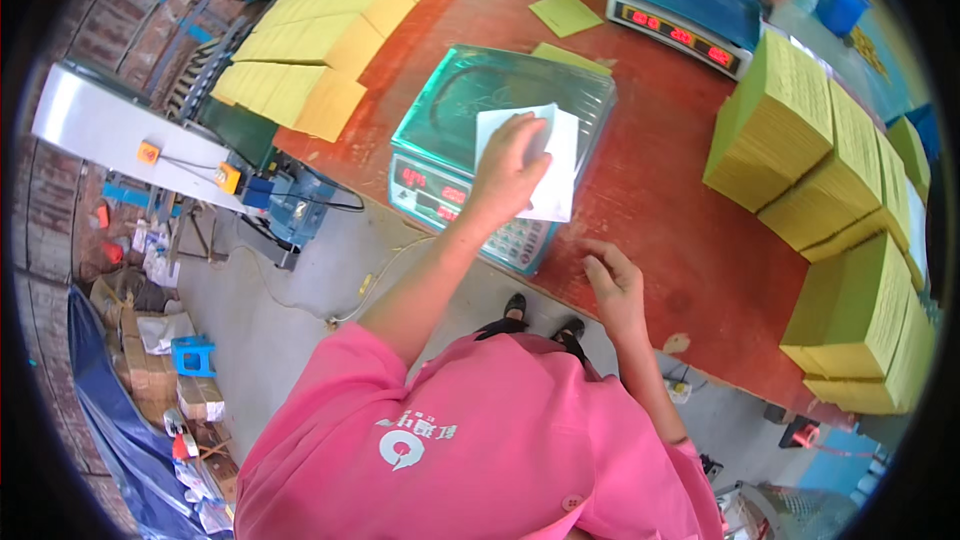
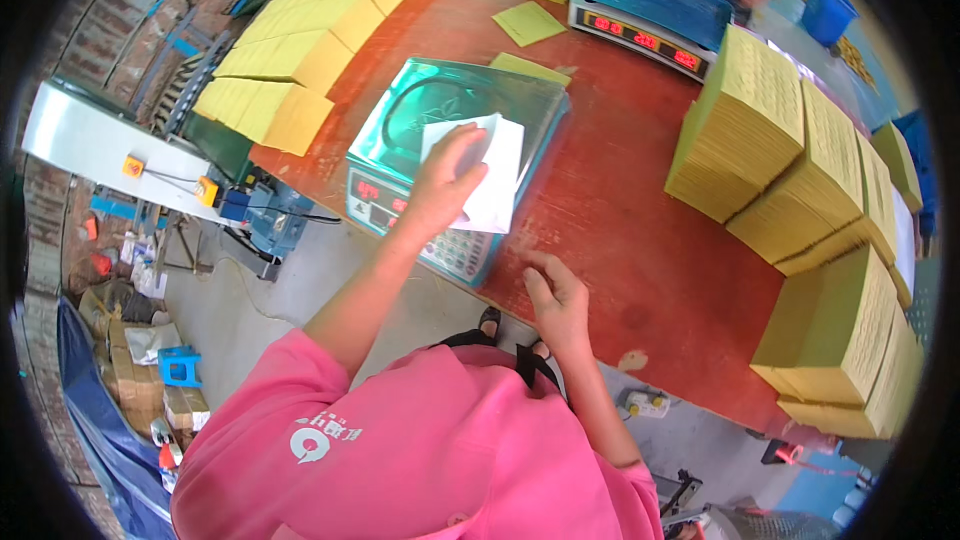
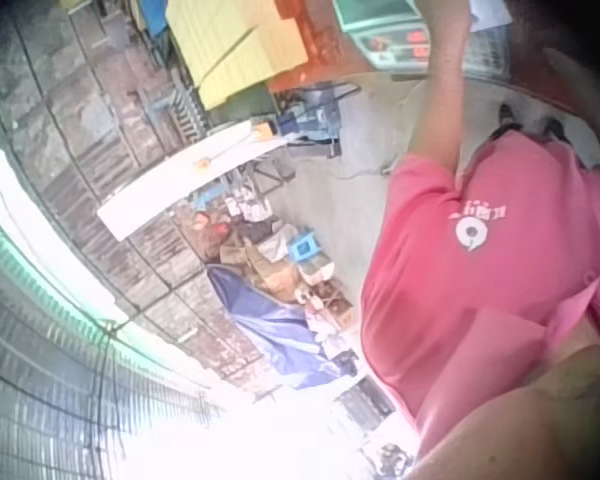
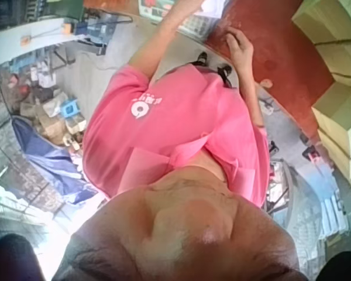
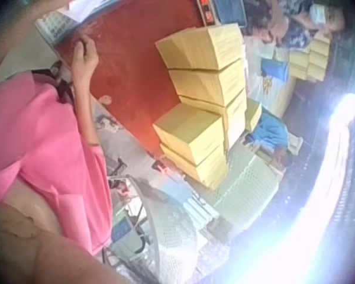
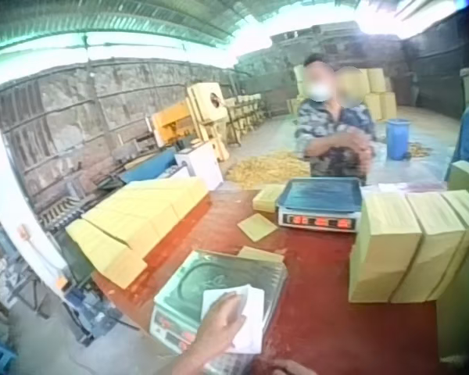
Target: The worker weighs bundles of yellow paper, adds covers, and uses a strapping machine to secure the stacks.
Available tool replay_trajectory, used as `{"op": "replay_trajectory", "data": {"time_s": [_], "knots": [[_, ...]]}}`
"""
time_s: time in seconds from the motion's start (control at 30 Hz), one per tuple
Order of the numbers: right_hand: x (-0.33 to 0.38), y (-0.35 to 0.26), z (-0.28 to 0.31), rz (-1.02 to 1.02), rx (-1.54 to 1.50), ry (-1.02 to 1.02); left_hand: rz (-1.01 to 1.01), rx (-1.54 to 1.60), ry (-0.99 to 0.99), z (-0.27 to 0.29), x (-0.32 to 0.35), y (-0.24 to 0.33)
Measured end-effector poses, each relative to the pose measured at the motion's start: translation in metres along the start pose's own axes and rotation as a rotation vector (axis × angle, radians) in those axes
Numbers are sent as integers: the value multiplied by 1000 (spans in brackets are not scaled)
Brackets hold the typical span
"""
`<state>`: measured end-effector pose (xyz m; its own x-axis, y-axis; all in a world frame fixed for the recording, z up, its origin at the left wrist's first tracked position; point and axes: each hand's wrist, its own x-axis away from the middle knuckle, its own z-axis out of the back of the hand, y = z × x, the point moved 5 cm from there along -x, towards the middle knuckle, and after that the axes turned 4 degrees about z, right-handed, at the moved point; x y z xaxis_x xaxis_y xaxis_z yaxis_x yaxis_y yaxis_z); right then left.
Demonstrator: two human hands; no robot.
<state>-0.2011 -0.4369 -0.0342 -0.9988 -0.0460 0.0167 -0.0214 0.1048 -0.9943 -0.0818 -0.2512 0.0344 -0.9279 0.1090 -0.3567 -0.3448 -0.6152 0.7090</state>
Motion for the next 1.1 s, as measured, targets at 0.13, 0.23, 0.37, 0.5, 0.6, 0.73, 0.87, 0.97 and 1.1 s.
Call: {"op": "replay_trajectory", "data": {"time_s": [0.13,0.23,0.37,0.5,0.6,0.73,0.87,0.97,1.1], "knots": [[-14,-5,2,39,30,83,264,275,-52,-2,2,-12],[-30,-59,-6,329,355,141,242,242,-37,1,2,-3],[-51,-67,-26,578,614,166,156,101,-24,5,3,-4],[-48,-65,-44,624,774,207,50,102,46,6,7,-7],[-47,-46,-36,455,581,248,-49,139,117,-5,5,-1],[-41,-63,-53,503,617,185,15,138,155,-3,5,4],[-43,-69,-79,622,725,162,45,167,174,6,5,0],[-41,-72,-79,582,660,168,47,169,160,5,4,-1],[-41,-63,-64,457,493,212,-1,156,154,-2,3,0]]}}
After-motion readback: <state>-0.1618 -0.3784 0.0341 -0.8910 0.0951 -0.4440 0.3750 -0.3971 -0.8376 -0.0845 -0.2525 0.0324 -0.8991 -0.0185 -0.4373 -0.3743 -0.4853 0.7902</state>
